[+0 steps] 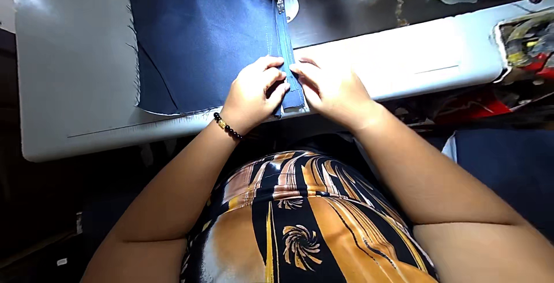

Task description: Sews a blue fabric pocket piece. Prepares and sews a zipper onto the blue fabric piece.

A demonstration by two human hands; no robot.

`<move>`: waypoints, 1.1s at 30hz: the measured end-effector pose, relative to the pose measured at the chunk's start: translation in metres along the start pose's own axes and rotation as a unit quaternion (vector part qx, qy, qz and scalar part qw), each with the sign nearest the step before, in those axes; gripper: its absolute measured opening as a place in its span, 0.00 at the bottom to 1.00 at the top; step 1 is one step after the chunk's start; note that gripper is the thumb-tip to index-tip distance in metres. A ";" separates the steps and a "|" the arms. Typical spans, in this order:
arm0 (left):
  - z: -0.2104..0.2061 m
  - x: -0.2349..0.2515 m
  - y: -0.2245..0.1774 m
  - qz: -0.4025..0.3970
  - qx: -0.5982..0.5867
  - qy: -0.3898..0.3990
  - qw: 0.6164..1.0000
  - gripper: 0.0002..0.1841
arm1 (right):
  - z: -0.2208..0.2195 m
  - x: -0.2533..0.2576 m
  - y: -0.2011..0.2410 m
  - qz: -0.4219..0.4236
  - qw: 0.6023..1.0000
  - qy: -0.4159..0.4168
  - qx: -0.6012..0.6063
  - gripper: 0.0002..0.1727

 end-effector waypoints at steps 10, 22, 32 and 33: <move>0.002 0.000 -0.007 -0.039 -0.013 -0.016 0.999 0.11 | 0.007 -0.012 0.000 0.092 0.987 -0.077 0.110 0.11; -0.001 0.001 -0.006 -0.016 -0.031 0.002 0.999 0.11 | 0.006 -0.011 -0.001 0.094 0.983 -0.059 0.147 0.11; -0.006 0.001 -0.002 -0.010 -0.026 0.055 0.998 0.11 | 0.006 -0.014 -0.001 0.102 0.982 -0.061 0.145 0.11; -0.007 0.000 -0.002 -0.007 -0.025 0.058 0.998 0.11 | 0.007 -0.014 -0.003 0.091 0.982 -0.067 0.153 0.11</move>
Point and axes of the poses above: each hand's wrist, its own x-axis towards the middle knuckle, its own z-axis out of the back of the hand, y = z × x, the point moved 8 cm from there along x, towards the middle knuckle, and after that the axes turned 3 degrees about -y, right-handed, at the moved point
